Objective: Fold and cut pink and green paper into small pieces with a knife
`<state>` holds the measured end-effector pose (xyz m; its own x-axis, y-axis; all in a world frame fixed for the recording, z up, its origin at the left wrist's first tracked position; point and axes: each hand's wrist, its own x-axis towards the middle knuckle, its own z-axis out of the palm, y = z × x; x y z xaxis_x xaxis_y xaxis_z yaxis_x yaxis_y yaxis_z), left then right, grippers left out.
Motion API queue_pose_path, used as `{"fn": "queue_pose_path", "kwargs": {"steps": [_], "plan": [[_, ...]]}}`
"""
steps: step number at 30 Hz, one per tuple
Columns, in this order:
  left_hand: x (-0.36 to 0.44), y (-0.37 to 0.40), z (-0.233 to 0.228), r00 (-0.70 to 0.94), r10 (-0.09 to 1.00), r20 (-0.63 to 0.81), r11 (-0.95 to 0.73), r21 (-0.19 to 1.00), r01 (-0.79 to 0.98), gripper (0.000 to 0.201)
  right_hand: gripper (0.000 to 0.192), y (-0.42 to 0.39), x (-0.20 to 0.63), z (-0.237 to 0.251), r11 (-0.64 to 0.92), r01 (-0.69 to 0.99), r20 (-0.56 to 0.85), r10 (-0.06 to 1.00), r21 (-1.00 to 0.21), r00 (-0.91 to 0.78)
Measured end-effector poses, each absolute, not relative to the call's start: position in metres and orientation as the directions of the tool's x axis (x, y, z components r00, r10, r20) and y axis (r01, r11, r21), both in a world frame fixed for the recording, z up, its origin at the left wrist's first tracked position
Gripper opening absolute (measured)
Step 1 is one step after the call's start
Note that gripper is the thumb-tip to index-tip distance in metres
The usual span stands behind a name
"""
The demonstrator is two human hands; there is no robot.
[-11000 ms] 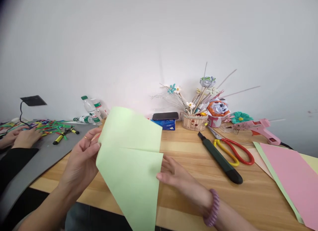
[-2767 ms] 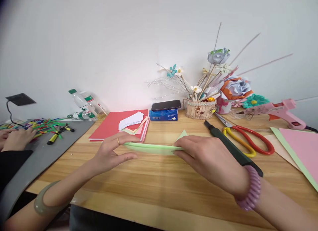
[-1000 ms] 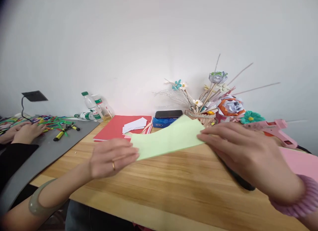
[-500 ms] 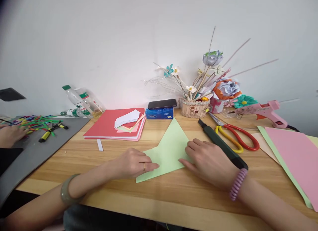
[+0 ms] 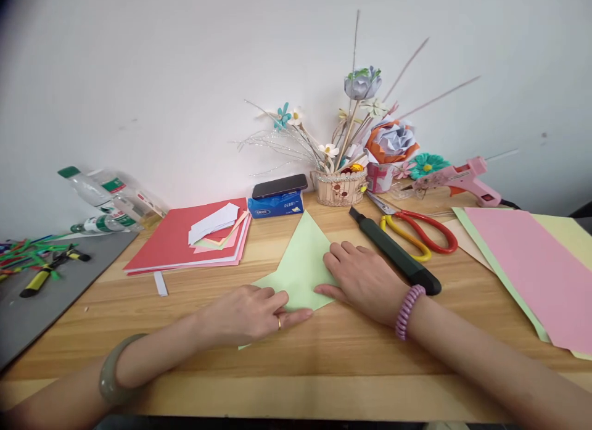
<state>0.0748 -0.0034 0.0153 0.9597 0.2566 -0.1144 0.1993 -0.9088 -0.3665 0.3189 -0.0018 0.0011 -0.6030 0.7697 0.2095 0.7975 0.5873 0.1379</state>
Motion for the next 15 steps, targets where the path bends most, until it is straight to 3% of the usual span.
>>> {"fn": "queue_pose_path", "kwargs": {"steps": [6,10,14,15], "plan": [[0.06,-0.016,0.019,0.932,0.311,-0.185,-0.91,-0.34,0.236,0.043,0.04,0.003,0.325,0.0,0.575,0.805,0.234,0.771,0.145,-0.592],[0.052,-0.025,0.018,0.932,0.337,-0.134,-0.894,-0.355,0.272,0.039,0.035,-0.012,0.32,0.004,0.53,0.831,0.315,0.77,0.169,-0.555],[0.051,-0.027,0.015,0.934,0.338,-0.117,-0.893,-0.351,0.28,0.039,0.036,-0.055,0.29,-0.004,0.658,0.735,0.382,0.644,0.166,-0.663],[0.051,-0.027,0.015,0.936,0.332,-0.12,-0.896,-0.351,0.273,0.038,0.044,-0.065,0.282,-0.007,0.715,0.689,0.399,0.602,0.117,-0.692]]}}
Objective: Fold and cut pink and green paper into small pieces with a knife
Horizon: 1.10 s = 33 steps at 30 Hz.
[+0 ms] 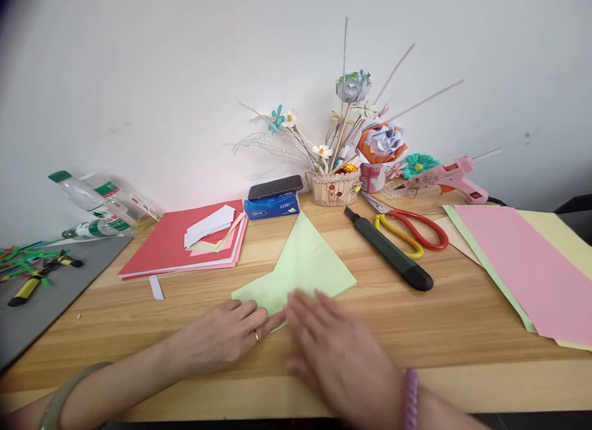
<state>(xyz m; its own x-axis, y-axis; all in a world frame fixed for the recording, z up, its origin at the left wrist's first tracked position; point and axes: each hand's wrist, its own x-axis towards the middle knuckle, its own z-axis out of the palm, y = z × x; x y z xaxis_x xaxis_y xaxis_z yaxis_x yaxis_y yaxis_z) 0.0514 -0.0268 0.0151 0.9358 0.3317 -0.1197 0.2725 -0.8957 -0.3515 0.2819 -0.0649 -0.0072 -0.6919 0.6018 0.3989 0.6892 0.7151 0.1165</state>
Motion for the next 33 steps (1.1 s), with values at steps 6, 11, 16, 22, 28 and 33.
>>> {"fn": "queue_pose_path", "kwargs": {"steps": [6,11,16,22,28,33], "plan": [[0.051,-0.024,0.019,0.943,0.307,-0.128,-0.907,-0.339,0.25,0.042,0.063,-0.084,0.283,-0.013,0.739,0.673,0.375,0.635,-0.036,-0.676],[0.053,-0.024,0.02,0.939,0.325,-0.112,-0.905,-0.324,0.275,0.039,0.064,-0.08,0.33,-0.015,0.64,0.764,0.332,0.704,0.086,-0.628],[0.049,-0.021,0.022,0.939,0.316,-0.135,-0.917,-0.298,0.266,0.038,0.068,-0.084,0.349,-0.021,0.588,0.805,0.37,0.732,0.082,-0.572],[0.058,-0.005,0.028,0.96,0.261,-0.104,-0.95,-0.202,0.237,0.027,0.068,-0.082,0.343,-0.023,0.563,0.824,0.383,0.749,0.063,-0.541],[0.093,-0.006,0.024,0.976,0.211,-0.046,-0.946,-0.262,0.192,0.032,0.059,-0.079,0.342,-0.021,0.549,0.826,0.373,0.745,0.128,-0.553],[0.073,-0.018,0.016,0.98,0.198,-0.009,-0.946,-0.264,0.189,0.029,0.061,-0.079,0.344,-0.023,0.544,0.832,0.376,0.751,0.112,-0.542]]}}
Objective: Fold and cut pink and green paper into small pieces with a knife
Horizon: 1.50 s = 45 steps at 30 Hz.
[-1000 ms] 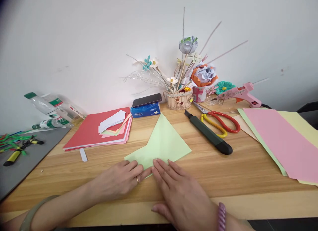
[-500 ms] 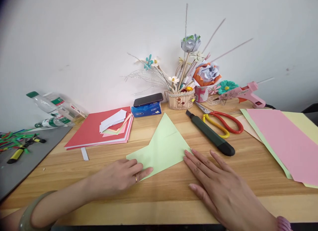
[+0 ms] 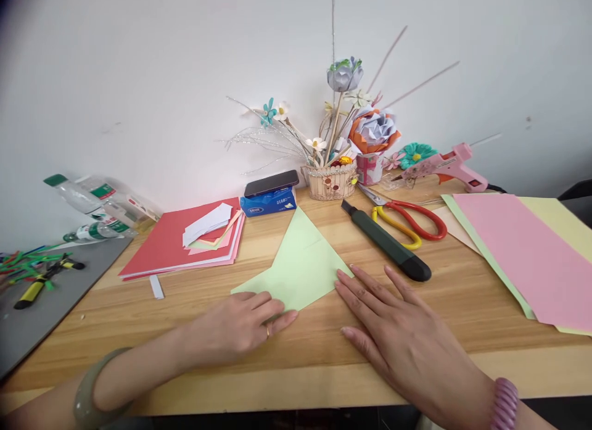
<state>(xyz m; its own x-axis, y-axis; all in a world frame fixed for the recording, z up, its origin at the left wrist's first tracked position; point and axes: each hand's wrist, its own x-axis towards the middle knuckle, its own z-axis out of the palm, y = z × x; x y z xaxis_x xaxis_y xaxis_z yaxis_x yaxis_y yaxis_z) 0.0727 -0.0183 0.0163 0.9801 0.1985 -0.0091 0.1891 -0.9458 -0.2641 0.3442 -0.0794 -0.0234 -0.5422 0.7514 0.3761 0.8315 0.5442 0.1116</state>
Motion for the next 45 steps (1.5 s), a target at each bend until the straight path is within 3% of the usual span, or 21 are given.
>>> {"fn": "queue_pose_path", "kwargs": {"steps": [8,13,17,19,21,24,29,33,36,38,41,43,45], "plan": [[0.012,-0.049,0.013,0.921,0.382,-0.08,-0.921,-0.12,0.371,0.028,0.069,-0.079,0.347,-0.029,0.546,0.833,0.353,0.764,0.09,-0.54],[-0.003,-0.056,0.019,0.927,0.373,0.034,-0.923,-0.092,0.374,0.032,0.066,-0.078,0.349,-0.029,0.549,0.835,0.296,0.806,-0.047,-0.513],[0.006,-0.046,0.022,0.877,0.442,0.186,-0.897,0.071,0.437,0.034,0.065,-0.081,0.352,-0.023,0.556,0.812,0.222,0.826,-0.175,-0.518],[0.014,-0.032,0.023,0.87,0.402,0.285,-0.915,0.152,0.373,0.035,0.064,-0.082,0.356,-0.016,0.537,0.809,0.233,0.841,-0.24,-0.489],[0.024,-0.015,0.023,0.892,0.297,0.341,-0.954,0.153,0.259,0.032,0.059,-0.078,0.362,-0.008,0.458,0.839,0.283,0.88,-0.293,-0.381],[0.043,0.007,0.022,0.957,0.243,0.159,-0.965,0.141,0.221,0.035,0.053,-0.062,0.374,0.004,0.276,0.925,0.387,0.908,-0.262,-0.162],[0.071,0.005,0.019,0.914,0.364,-0.18,-0.899,0.189,0.395,0.045,0.063,-0.027,0.386,0.004,0.132,0.988,0.437,0.886,0.078,-0.153],[0.078,-0.035,0.006,0.781,0.578,-0.236,-0.773,0.147,0.617,0.06,0.06,-0.012,0.383,-0.007,0.143,0.975,0.42,0.885,0.17,-0.203],[0.076,-0.067,-0.013,0.789,0.579,-0.206,-0.779,0.145,0.61,0.096,0.051,-0.008,0.378,-0.009,0.157,0.962,0.404,0.883,0.224,-0.238],[0.072,-0.083,-0.027,0.831,0.548,-0.097,-0.831,0.054,0.554,0.079,0.046,-0.01,0.376,-0.006,0.16,0.954,0.4,0.881,0.254,-0.254],[0.067,-0.094,-0.037,0.857,0.496,0.14,-0.836,-0.19,0.515,0.058,0.042,-0.016,0.374,0.0,0.14,0.952,0.421,0.872,0.273,-0.249],[0.067,-0.097,-0.033,0.878,0.399,0.267,-0.828,-0.307,0.469,0.043,0.043,-0.023,0.373,0.004,0.115,0.957,0.451,0.863,0.265,-0.229],[0.069,-0.096,-0.022,0.892,0.276,0.358,-0.859,-0.325,0.396,0.028,0.045,-0.03,0.373,0.008,0.111,0.964,0.484,0.847,0.243,-0.219]]}}
